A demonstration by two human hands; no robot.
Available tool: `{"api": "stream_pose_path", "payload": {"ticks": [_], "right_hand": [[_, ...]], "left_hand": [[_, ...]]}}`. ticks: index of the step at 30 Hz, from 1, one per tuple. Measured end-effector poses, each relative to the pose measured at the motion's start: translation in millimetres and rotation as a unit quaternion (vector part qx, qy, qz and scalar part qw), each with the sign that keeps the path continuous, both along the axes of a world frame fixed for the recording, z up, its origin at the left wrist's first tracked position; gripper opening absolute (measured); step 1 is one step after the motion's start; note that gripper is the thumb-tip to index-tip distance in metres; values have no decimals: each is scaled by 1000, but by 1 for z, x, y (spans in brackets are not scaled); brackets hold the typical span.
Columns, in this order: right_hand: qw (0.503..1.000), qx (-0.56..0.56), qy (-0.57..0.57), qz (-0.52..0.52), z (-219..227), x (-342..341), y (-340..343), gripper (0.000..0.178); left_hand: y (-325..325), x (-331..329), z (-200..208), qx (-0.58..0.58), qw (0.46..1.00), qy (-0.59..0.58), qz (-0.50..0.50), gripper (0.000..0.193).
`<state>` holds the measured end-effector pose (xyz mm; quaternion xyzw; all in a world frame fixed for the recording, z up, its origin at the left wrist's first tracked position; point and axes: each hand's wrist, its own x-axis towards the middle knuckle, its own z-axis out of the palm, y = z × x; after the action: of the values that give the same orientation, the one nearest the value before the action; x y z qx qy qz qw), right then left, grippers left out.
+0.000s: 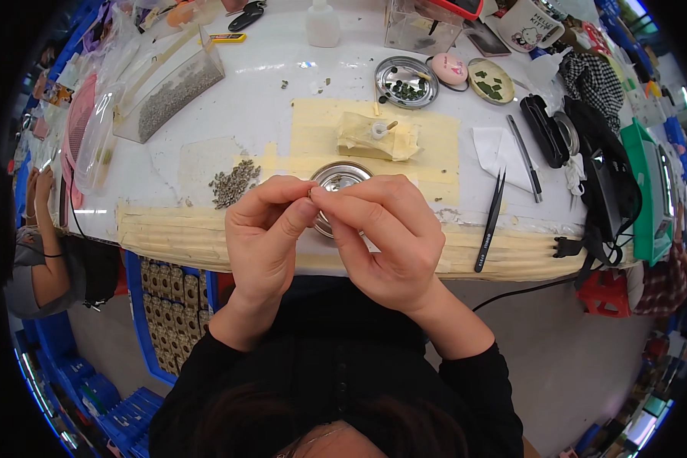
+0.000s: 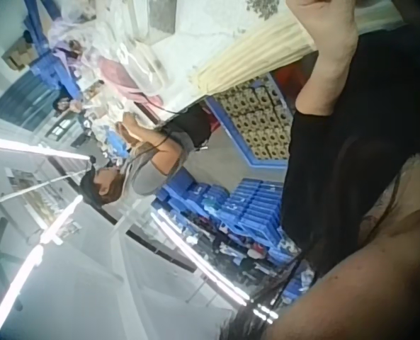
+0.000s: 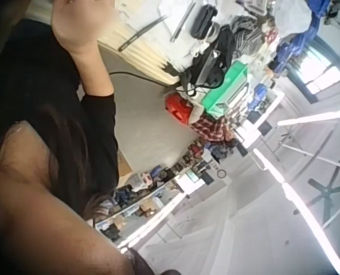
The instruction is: Assembling or sorting tiny components using hands and tweezers at a workbench.
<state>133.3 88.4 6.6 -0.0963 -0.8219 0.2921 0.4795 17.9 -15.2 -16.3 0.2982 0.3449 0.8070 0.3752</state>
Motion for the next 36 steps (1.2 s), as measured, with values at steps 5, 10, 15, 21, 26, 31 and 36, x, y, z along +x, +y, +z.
{"api": "stream_pose_path", "payload": {"ticks": [5, 10, 15, 21, 26, 31, 36], "right_hand": [[997, -79, -1, 2, 1, 4, -3, 28], [996, -82, -16, 7, 0, 4, -2, 20], [969, -237, -27, 63, -3, 8, -2, 10], [908, -394, -48, 135, 2, 14, -3, 9], [865, -469, -36, 174, 2, 15, -4, 10], [804, -553, -27, 217, 2, 15, -3, 11], [794, -564, -30, 225, 5, 16, -2, 13]], "left_hand": [[0, 2, 1, -49, 963, 224, 143, 21], [2, 3, 3, -49, 915, 340, 212, 21], [2, 0, 3, -42, 883, 409, 227, 23], [2, -5, 2, -29, 876, 426, 222, 21], [3, -7, 3, -20, 885, 417, 207, 20], [2, -8, 3, -10, 897, 399, 191, 20], [2, -8, 4, -8, 886, 413, 211, 22]]}}
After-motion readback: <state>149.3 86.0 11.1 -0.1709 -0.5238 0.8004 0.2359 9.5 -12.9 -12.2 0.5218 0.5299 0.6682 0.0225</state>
